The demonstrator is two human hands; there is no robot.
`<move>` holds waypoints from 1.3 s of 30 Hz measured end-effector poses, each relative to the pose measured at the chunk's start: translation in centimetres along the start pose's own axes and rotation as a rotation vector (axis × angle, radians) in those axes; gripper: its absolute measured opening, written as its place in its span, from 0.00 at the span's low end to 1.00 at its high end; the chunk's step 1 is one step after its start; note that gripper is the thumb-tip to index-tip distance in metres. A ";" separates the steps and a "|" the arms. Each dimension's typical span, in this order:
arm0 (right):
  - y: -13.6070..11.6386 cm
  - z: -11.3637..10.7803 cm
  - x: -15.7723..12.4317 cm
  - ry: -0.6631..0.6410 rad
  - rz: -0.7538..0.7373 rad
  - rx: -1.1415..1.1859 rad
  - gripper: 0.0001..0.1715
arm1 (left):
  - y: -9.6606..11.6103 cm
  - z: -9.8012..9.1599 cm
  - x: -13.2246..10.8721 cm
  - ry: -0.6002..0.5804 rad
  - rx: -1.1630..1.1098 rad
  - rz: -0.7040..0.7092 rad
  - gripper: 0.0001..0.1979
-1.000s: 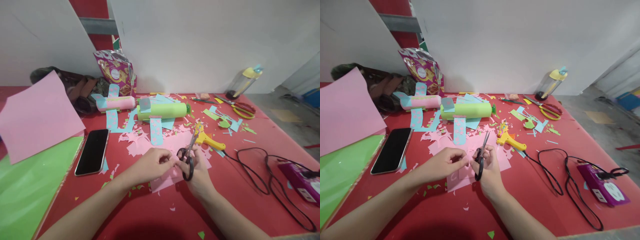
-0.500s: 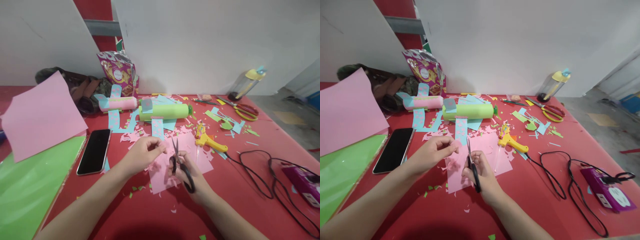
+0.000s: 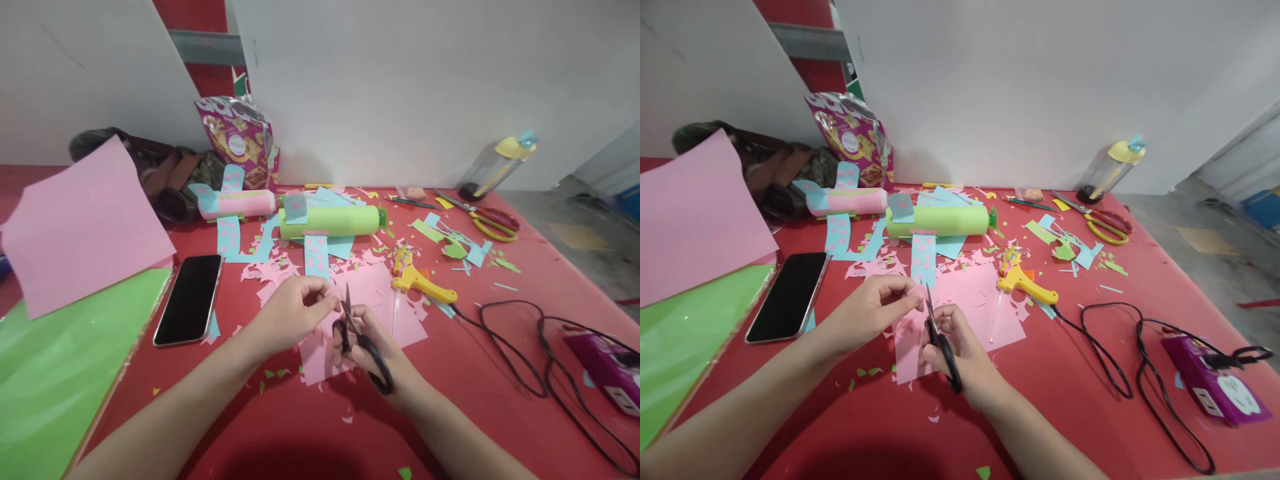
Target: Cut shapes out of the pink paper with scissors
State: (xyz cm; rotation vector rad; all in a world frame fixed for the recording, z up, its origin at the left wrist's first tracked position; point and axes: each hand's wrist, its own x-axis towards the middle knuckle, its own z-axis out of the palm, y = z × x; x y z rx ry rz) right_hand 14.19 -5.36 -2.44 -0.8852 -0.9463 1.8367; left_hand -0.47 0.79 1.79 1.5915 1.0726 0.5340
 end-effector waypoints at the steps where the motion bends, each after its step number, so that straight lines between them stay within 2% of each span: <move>1: 0.0 0.0 0.0 -0.001 0.002 0.005 0.22 | 0.1 0.0 0.0 -0.006 0.002 -0.002 0.11; 29: 0.4 -0.2 0.1 -0.020 0.002 0.015 0.17 | 0.2 -0.3 0.0 -0.019 0.111 0.013 0.12; 39: 0.3 -0.1 0.1 -0.036 0.020 0.022 0.17 | -0.1 -0.8 0.0 -0.058 0.161 0.005 0.12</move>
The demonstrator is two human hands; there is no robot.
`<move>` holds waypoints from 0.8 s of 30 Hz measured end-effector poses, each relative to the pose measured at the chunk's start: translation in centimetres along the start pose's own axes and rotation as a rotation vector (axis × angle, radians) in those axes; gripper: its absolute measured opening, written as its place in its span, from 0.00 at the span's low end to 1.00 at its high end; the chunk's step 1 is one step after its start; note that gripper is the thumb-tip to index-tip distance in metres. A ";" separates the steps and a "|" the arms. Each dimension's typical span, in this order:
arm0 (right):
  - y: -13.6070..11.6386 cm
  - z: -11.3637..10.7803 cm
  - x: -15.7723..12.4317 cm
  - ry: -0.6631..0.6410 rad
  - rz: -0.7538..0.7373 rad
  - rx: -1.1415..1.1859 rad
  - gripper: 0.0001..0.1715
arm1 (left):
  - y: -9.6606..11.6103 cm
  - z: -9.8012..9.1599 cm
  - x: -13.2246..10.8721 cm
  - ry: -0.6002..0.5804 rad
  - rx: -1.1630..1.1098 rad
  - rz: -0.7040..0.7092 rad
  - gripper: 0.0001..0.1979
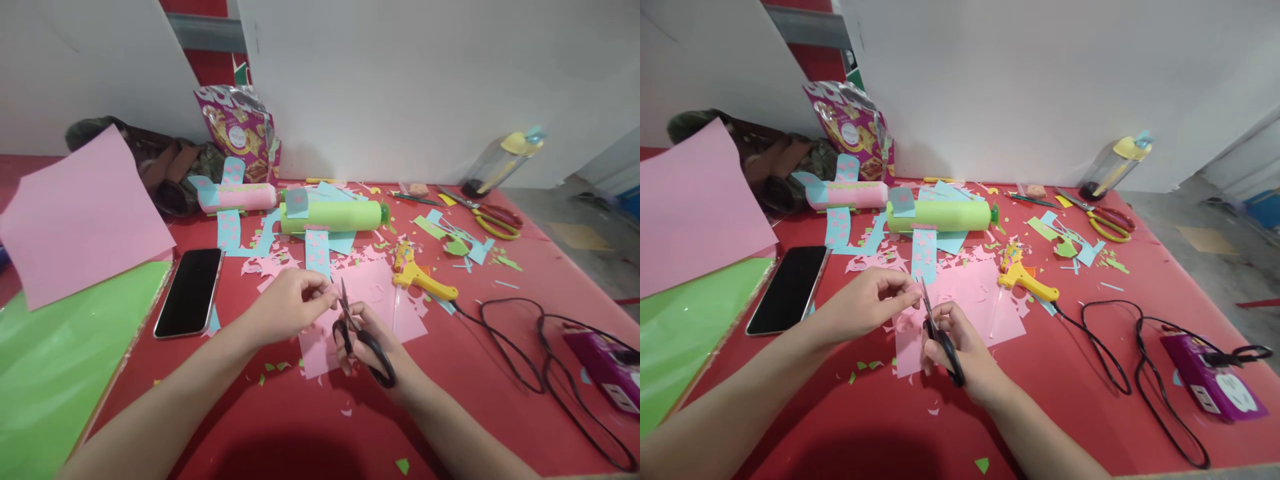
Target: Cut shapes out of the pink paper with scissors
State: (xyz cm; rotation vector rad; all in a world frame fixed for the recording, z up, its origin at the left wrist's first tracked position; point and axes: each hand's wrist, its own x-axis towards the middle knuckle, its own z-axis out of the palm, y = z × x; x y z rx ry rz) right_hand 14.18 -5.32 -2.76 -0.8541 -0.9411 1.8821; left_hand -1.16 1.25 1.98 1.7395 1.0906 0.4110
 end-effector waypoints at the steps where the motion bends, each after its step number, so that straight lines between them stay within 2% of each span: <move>1: 0.0 0.0 0.0 -0.004 0.001 0.000 0.17 | 0.0 0.0 0.0 -0.003 -0.002 -0.007 0.12; 13: -0.2 0.2 0.0 -0.022 -0.028 -0.013 0.21 | 0.0 -0.4 0.1 -0.016 -0.012 -0.025 0.12; 24: 0.1 -0.2 0.1 -0.062 -0.043 -0.006 0.18 | -0.1 -0.5 0.1 -0.049 -0.035 -0.034 0.13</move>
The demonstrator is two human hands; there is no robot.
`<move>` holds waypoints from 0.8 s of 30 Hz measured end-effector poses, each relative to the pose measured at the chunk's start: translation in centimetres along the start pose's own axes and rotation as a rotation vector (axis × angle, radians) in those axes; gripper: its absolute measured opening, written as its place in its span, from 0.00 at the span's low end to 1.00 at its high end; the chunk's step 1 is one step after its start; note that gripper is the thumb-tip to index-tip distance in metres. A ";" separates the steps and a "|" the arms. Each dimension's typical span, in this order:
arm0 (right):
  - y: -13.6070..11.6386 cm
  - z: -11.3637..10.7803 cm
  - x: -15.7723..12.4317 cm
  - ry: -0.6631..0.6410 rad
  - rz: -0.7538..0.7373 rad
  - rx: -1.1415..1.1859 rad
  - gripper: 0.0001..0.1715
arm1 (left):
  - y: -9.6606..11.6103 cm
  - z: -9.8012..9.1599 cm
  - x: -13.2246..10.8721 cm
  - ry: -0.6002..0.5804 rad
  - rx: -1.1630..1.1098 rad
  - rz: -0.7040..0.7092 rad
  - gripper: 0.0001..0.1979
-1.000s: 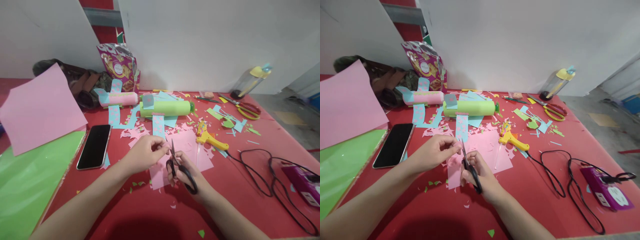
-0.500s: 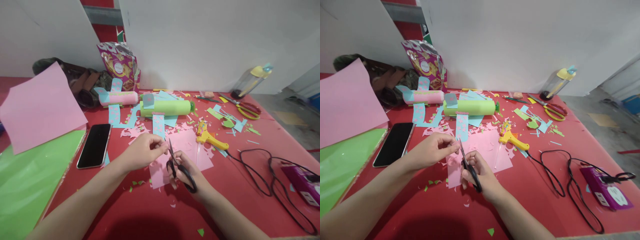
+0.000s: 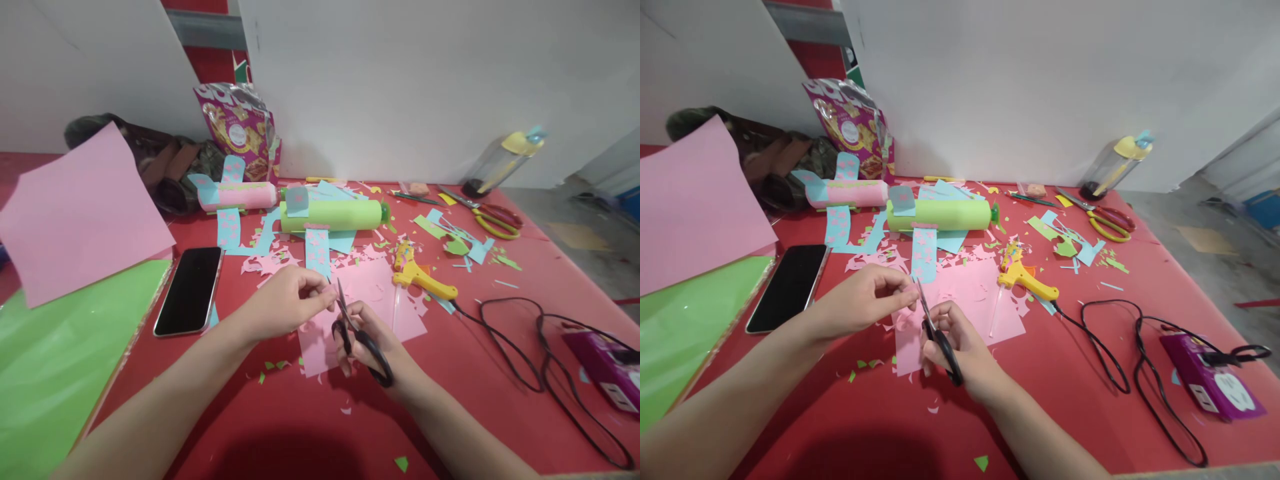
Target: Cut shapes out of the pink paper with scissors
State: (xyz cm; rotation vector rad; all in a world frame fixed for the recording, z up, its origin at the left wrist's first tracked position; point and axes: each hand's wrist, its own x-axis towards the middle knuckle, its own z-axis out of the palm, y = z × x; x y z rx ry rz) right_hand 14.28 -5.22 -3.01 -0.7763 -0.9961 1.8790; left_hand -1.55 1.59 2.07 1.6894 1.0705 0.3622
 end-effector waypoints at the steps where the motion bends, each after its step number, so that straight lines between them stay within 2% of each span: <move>1: 0.0 0.0 0.0 -0.001 -0.003 -0.001 0.18 | -0.1 0.0 0.0 0.000 0.003 0.000 0.13; 24: 0.0 -0.1 0.0 -0.021 0.003 -0.021 0.21 | -0.4 -0.1 0.0 -0.036 -0.005 0.001 0.14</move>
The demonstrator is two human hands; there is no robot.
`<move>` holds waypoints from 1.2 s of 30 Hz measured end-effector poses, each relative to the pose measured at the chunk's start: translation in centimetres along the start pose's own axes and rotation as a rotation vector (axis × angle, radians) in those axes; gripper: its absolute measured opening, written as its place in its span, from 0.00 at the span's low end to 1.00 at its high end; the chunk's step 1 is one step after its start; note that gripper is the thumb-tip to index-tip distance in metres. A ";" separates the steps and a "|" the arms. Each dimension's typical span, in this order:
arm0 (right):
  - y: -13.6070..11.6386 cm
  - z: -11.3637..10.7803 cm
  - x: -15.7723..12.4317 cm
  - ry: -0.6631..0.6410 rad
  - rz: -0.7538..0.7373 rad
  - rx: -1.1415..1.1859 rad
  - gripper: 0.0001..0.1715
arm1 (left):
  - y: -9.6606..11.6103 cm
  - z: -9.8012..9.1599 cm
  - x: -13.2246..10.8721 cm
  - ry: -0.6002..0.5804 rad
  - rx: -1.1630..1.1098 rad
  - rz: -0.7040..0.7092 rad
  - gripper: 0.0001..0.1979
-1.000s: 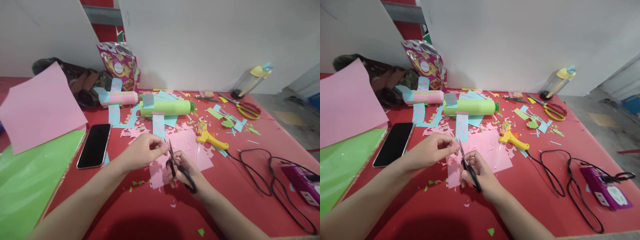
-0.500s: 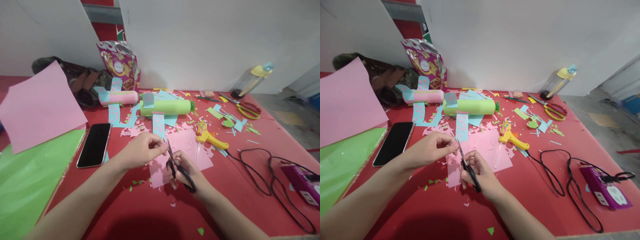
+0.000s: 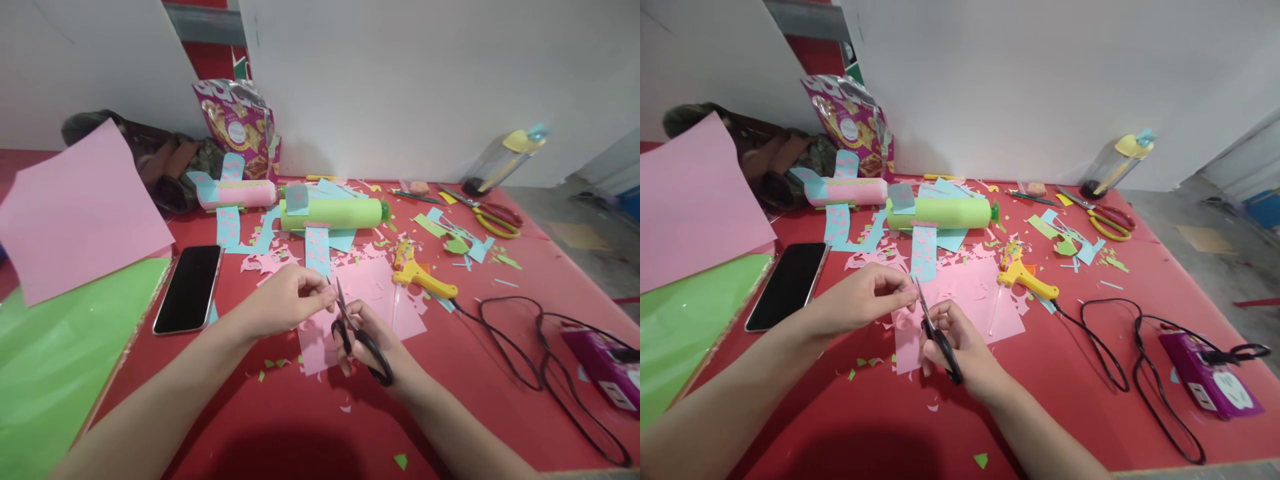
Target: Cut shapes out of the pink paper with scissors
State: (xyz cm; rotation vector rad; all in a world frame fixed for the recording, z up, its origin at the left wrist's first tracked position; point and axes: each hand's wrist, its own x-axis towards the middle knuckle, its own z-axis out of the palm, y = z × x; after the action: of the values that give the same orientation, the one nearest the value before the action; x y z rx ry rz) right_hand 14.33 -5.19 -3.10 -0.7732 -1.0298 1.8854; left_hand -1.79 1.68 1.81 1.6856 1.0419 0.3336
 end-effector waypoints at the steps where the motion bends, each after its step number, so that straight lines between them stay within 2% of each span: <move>1: 0.0 0.0 0.0 0.001 0.002 0.003 0.21 | 0.0 0.0 0.0 0.000 0.000 -0.002 0.14; 8: -0.1 0.1 -0.1 0.022 0.011 0.006 0.21 | 0.3 0.1 0.0 0.012 -0.055 -0.017 0.13; 14: -0.4 0.2 -0.1 0.035 0.022 0.000 0.24 | 0.8 0.8 0.1 0.032 -0.198 -0.030 0.09; 27: -0.1 0.0 -0.1 0.061 -0.021 -0.017 0.22 | 1.0 2.3 0.1 0.156 -0.344 -0.017 0.11; 36: -0.1 0.1 -0.1 0.104 -0.011 -0.048 0.22 | 1.0 3.1 0.0 0.208 -0.360 -0.007 0.13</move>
State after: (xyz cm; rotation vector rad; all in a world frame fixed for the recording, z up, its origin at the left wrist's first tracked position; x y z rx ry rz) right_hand 14.30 -5.28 -2.94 -0.8818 -1.0158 1.7972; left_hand 0.74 -0.38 1.46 1.3428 1.0664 0.6624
